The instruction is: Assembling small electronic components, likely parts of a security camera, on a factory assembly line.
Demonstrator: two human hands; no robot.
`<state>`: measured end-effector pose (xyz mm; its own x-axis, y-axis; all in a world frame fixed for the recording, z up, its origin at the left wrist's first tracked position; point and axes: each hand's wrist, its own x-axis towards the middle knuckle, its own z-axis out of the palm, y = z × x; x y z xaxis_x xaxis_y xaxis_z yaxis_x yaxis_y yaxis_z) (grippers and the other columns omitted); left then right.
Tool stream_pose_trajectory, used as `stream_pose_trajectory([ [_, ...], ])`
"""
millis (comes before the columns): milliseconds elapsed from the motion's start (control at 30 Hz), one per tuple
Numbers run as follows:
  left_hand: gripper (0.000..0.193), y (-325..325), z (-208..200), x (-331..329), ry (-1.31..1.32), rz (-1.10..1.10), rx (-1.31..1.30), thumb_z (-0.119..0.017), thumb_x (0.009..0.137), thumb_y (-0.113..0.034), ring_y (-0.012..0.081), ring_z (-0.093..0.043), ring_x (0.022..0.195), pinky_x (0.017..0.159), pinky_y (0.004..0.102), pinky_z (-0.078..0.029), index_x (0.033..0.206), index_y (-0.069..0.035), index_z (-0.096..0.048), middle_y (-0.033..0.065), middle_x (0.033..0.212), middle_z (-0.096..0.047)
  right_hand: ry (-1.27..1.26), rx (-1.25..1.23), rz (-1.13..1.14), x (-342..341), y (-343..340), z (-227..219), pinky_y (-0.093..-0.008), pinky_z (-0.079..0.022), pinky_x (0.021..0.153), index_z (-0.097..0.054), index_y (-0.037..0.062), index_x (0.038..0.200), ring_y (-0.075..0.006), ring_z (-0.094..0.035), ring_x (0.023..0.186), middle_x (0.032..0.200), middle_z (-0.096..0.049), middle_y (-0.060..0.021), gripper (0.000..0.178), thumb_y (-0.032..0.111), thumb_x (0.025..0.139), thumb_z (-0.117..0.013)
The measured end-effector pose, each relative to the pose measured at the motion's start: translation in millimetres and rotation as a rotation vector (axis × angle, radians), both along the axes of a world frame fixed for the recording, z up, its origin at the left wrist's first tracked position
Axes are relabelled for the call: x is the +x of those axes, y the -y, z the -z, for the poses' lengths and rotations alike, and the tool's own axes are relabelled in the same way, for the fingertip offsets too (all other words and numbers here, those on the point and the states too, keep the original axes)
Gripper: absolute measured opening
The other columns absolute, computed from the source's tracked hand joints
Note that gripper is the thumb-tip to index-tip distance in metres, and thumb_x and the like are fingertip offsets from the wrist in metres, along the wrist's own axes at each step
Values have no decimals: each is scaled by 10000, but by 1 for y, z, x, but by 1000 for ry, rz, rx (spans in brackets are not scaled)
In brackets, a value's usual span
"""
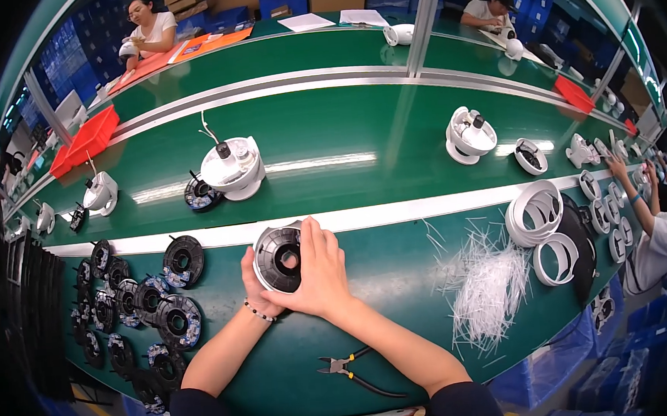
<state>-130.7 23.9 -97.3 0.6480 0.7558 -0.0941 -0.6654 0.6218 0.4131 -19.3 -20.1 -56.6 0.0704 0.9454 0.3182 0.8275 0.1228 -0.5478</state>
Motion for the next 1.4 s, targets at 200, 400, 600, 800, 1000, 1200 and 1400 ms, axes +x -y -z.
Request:
stream_pose_trajectory([
  [200,599,-1,-1,2,-38,-43,12,-439,775,-521,228,-511,1020,886,361,-408,1161,-64,-453,98,1129,-522,86,106,75,-10,2,17,-473,-275,903,-177,-55,1286,-413,-291,1123,1276,-247,-259,1080,523,535,-695],
  [400,514,-21,-10,4,-44,78,110,-361,859,-435,219,-503,1053,927,364,-393,1199,-55,-424,98,1159,-510,50,33,69,1,-9,1,-488,-246,943,-139,-65,1293,-428,-260,1174,1317,-201,-287,1093,539,565,-688],
  [600,371,-71,-12,58,-105,-78,-38,-388,854,-306,229,-557,942,873,370,-429,1023,-3,-520,125,1021,-577,199,6,114,32,21,-8,-536,-143,985,-138,-76,1296,-484,-120,1242,1341,-119,-324,1050,514,614,-677],
  [800,196,-150,34,92,-195,-512,-72,-529,838,-98,184,-541,894,795,307,-439,974,42,-517,109,952,-564,179,-276,-305,24,111,-10,-554,-173,979,-444,-8,1177,-420,-201,1242,1341,-259,-214,816,542,617,-666],
  [1000,500,-132,15,68,-388,-405,-130,-645,770,-252,222,-494,1019,870,412,-377,1115,39,-429,119,1076,-520,272,-459,-293,27,166,-19,-519,-154,1018,-313,5,1272,-384,-224,1241,1325,-286,-199,956,455,535,-724],
  [1200,496,-141,-2,6,-449,-409,-23,-536,823,-235,333,-416,1123,865,500,-421,1187,22,-317,198,1221,-376,401,-395,-299,19,171,-20,-493,-240,980,-372,5,1222,-364,-331,1157,1225,-383,-182,831,375,556,-705],
  [1400,365,-126,-10,12,-494,-416,116,-424,800,-18,333,-517,1005,829,474,-485,1144,33,-313,201,1155,-422,123,-683,-298,23,164,-22,-451,-368,860,-443,20,1149,-357,-412,1060,1094,-455,-168,692,325,566,-658],
])
